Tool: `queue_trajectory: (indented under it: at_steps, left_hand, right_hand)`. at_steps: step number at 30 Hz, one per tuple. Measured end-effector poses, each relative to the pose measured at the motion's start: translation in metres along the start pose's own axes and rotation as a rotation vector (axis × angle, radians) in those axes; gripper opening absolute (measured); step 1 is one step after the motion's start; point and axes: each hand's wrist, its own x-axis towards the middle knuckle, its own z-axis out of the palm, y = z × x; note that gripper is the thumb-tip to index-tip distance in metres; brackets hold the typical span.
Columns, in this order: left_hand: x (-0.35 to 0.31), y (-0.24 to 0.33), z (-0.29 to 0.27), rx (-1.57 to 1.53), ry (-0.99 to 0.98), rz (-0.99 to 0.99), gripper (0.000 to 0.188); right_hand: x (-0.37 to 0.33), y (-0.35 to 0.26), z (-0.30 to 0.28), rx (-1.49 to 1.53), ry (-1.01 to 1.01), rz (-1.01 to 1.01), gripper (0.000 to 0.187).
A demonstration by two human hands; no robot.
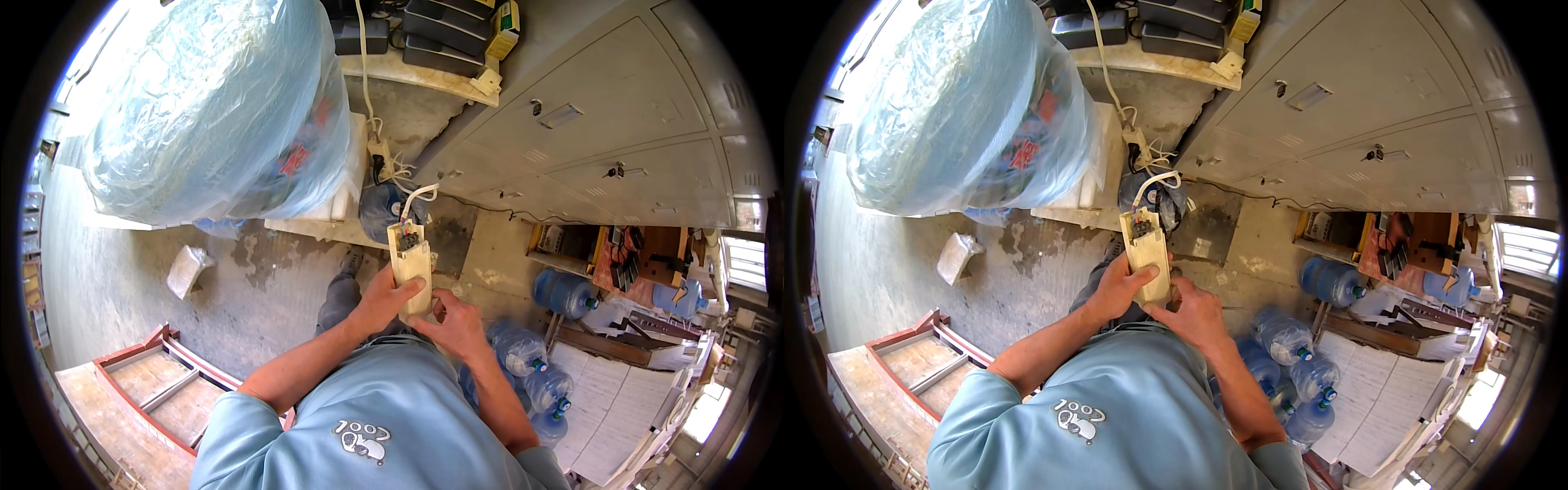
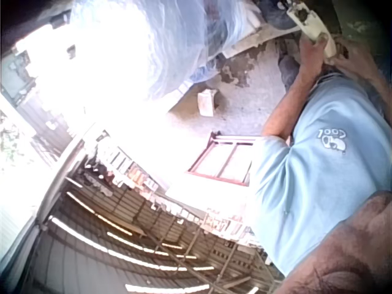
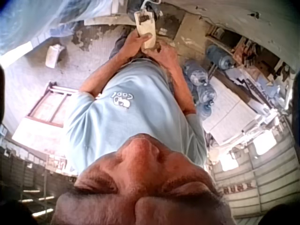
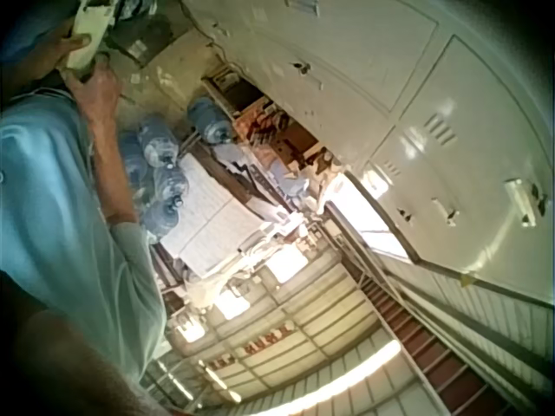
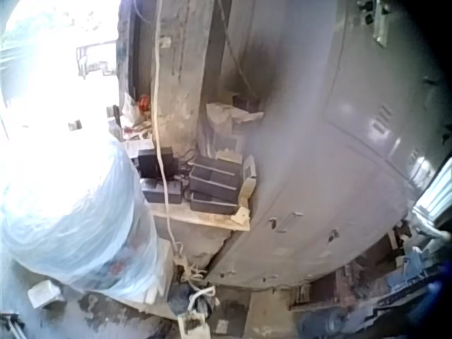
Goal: The person disassembles a small white electrical device, likely a power strip, using a screwdriver. They remove the cover, adjust internal components, and reassemble the device.
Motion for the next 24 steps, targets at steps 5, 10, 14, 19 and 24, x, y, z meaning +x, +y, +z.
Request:
queue_trajectory:
  at_steps: [5,10,14,19,24]
  left_hand:
    - [-0.001,0.000,-0.005,-0.079,-0.048,0.033,0.044]
    - [-0.003,-0.003,-0.009,-0.145,-0.085,0.026,0.049]
    - [-0.003,-0.002,-0.011,-0.132,-0.086,0.016,0.051]
    - [-0.005,0.002,-0.009,-0.147,-0.070,0.018,0.038]
    - [-0.004,0.004,-0.012,-0.231,-0.128,-0.042,0.042]
  right_hand:
    - [-0.003,0.001,-0.015,0.176,-0.052,0.163,0.046]
    - [-0.006,0.014,-0.028,0.296,0.141,0.155,0.032]
    - [-0.006,0.019,-0.039,0.443,0.255,0.186,0.026]
    - [-0.006,0.031,-0.056,0.664,0.348,0.102,0.026]
    - [-0.004,0.033,-0.072,0.828,0.455,0.122,0.021]
